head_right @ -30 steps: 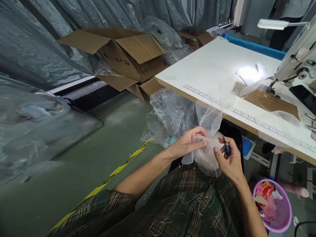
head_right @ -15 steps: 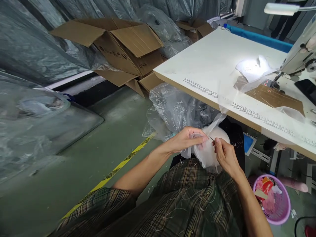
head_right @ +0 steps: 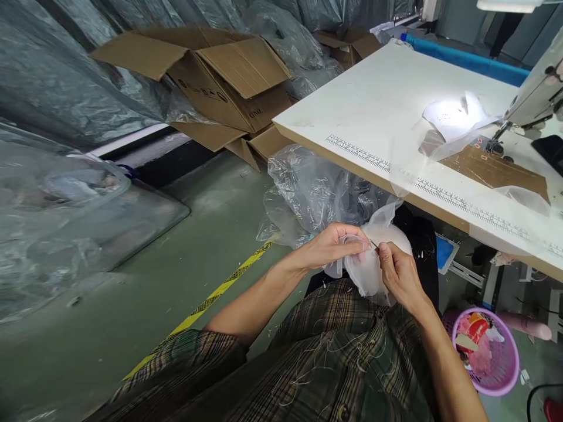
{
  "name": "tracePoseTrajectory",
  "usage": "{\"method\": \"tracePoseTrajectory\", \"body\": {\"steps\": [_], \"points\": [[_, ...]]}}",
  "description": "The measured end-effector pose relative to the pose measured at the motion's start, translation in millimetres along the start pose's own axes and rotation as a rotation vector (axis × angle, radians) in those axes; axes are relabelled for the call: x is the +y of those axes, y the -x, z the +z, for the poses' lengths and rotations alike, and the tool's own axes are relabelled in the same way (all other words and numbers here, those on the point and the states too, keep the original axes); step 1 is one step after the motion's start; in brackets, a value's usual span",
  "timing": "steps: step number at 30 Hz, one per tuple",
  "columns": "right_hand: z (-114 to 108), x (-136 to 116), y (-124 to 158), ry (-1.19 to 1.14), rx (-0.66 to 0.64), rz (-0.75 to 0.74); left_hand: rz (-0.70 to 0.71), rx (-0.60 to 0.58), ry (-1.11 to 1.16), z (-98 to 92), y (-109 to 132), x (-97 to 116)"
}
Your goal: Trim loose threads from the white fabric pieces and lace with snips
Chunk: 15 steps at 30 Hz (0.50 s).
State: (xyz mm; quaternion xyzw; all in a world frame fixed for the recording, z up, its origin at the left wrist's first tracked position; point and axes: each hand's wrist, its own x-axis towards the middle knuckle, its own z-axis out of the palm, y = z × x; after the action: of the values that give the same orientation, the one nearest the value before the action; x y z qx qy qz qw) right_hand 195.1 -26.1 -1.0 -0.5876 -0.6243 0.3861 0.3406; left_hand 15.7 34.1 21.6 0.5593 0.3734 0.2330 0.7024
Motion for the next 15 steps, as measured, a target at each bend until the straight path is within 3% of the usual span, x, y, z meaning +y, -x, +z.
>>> {"method": "tracePoseTrajectory", "body": {"steps": [6,10,12,15], "points": [[2,-2,0,0.045,0.013,-0.036,-0.019,-0.003,0.006,1.9,-1,0],[4,5,-1,0.055,0.103,-0.005,-0.009,-0.005,0.044,2.3,-1,-3],[5,8,2,-0.003,0.135,0.032,-0.010,0.000,0.055,2.8,-1,-3],[6,8,9,-0.196,0.061,0.067,-0.025,-0.008,0.058,4.4,-2,-3]]}}
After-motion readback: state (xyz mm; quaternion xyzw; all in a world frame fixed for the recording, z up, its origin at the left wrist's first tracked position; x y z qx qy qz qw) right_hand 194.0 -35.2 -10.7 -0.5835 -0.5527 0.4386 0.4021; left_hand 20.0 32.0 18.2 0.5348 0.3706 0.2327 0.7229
